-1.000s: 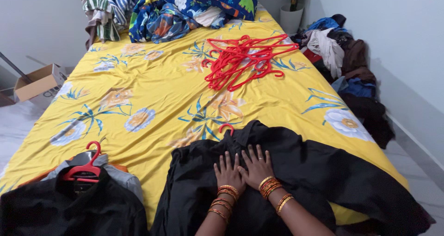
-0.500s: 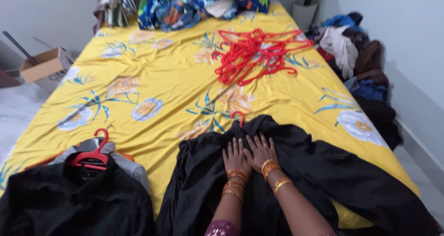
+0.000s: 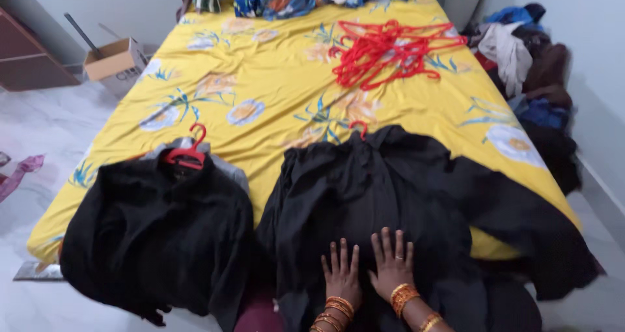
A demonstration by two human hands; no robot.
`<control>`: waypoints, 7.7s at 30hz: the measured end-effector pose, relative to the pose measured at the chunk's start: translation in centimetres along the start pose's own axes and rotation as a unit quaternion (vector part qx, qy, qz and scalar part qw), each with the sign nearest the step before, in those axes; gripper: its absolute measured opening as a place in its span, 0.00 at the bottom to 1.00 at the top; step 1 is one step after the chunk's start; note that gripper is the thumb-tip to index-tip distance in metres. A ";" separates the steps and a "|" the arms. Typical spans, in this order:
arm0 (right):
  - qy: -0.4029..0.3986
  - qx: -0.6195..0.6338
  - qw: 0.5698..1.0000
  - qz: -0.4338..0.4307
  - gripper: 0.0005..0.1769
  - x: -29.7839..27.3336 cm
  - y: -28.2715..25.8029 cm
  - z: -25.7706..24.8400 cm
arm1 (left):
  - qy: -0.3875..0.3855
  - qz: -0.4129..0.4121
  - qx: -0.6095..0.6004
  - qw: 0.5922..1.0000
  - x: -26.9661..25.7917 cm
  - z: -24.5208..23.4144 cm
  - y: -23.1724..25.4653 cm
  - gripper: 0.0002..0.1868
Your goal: The person buttons a black shirt laid on a yellow floral bedsheet, then places a red hanger inside the collar and smooths the fabric. The person continues buttoning the shirt while it is on the hanger.
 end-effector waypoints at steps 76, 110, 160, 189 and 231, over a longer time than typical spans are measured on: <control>-0.221 0.524 0.805 -0.168 0.25 -22.0 0.9 -4.0 | -0.406 -0.139 -0.370 0.824 -17.2 -8.5 1.8 0.28; 0.051 0.422 0.761 0.490 0.19 -3.7 52.0 9.2 | 0.035 0.132 -0.120 0.983 28.0 1.9 15.1 0.41; 0.299 0.028 0.950 0.084 0.42 18.6 16.1 -4.4 | 0.277 0.075 -0.258 0.922 24.8 -9.8 0.8 0.24; 0.251 0.105 0.959 -0.077 0.37 19.5 -1.0 -3.5 | -0.066 -0.482 -0.502 0.715 4.3 -3.5 -33.9 0.28; 0.281 0.136 0.947 -0.075 0.38 18.9 -0.9 -3.5 | -0.115 -0.328 0.186 0.919 18.8 -31.7 -61.0 0.47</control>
Point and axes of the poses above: each hand's wrist, its own x-axis towards the middle knuckle, its own z-axis out of the palm, y = z × x, the point moved 10 cm from there along x, towards the middle knuckle, and after that the axes turned 15 degrees about y, right-handed, at the moved point
